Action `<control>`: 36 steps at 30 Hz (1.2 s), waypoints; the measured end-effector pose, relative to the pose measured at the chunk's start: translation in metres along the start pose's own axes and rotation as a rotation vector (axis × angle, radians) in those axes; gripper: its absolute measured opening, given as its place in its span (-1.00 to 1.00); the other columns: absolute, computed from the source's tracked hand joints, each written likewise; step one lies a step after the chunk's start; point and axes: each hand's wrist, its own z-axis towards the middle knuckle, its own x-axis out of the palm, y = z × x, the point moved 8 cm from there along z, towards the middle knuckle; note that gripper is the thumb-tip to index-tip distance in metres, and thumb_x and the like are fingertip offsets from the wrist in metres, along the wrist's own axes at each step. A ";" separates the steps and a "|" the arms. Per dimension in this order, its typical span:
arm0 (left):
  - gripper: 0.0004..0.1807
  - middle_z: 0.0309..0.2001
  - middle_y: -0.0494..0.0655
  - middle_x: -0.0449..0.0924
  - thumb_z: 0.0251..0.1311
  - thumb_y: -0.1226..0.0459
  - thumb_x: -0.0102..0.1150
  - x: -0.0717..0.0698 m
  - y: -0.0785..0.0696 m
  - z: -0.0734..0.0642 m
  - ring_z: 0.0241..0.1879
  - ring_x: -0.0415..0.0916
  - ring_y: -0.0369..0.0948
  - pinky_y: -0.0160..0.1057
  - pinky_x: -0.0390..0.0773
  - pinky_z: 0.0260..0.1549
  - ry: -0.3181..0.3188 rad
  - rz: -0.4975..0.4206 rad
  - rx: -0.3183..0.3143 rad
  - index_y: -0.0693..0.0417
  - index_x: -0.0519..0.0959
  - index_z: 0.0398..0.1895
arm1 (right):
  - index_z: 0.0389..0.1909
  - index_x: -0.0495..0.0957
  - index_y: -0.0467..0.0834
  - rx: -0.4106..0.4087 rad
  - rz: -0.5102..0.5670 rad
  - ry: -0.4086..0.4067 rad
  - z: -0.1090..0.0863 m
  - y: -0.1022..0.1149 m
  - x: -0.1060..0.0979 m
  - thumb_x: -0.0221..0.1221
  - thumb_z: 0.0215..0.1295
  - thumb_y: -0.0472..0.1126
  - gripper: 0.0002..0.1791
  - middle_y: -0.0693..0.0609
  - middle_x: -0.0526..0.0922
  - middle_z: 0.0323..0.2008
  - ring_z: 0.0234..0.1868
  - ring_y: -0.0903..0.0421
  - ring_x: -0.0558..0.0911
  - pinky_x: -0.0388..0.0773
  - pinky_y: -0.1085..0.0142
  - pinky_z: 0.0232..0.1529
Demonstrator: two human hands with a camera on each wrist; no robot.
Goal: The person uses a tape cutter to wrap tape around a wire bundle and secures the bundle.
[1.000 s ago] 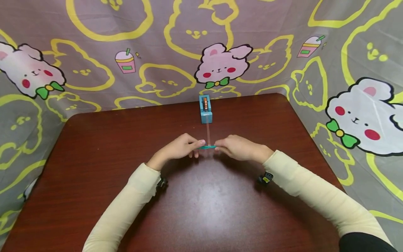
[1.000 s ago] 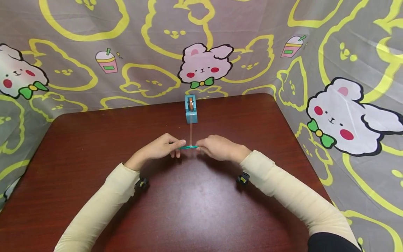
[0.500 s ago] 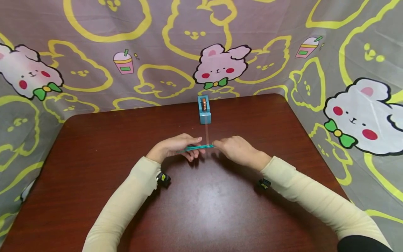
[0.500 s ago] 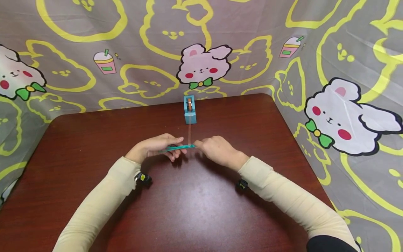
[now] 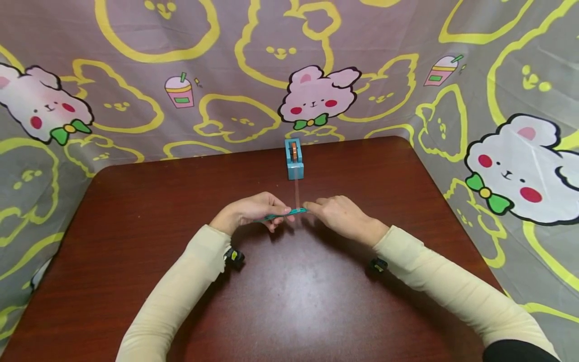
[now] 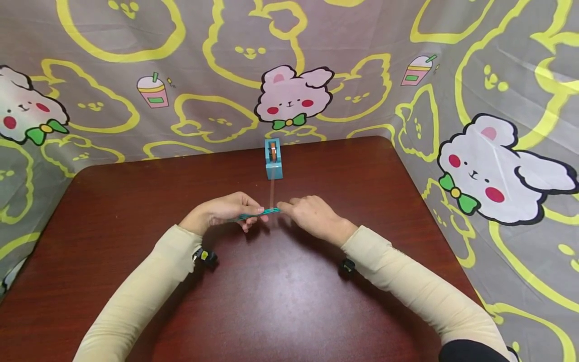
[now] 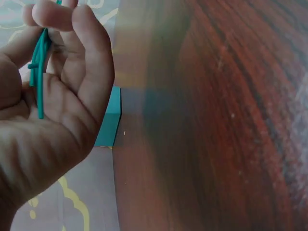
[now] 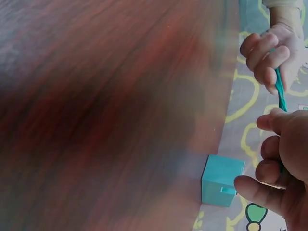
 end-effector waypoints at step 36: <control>-0.80 -0.64 -0.10 0.56 0.35 0.34 0.26 -0.006 -0.029 -0.013 -0.63 0.44 -0.27 -0.13 0.56 -0.51 -0.394 0.396 0.217 0.36 0.73 -0.14 | -0.15 0.63 -0.32 0.360 1.951 0.867 0.017 -0.033 0.083 -0.51 0.64 0.16 -0.18 -0.07 0.68 -0.57 -0.60 0.13 0.68 0.65 0.24 -0.46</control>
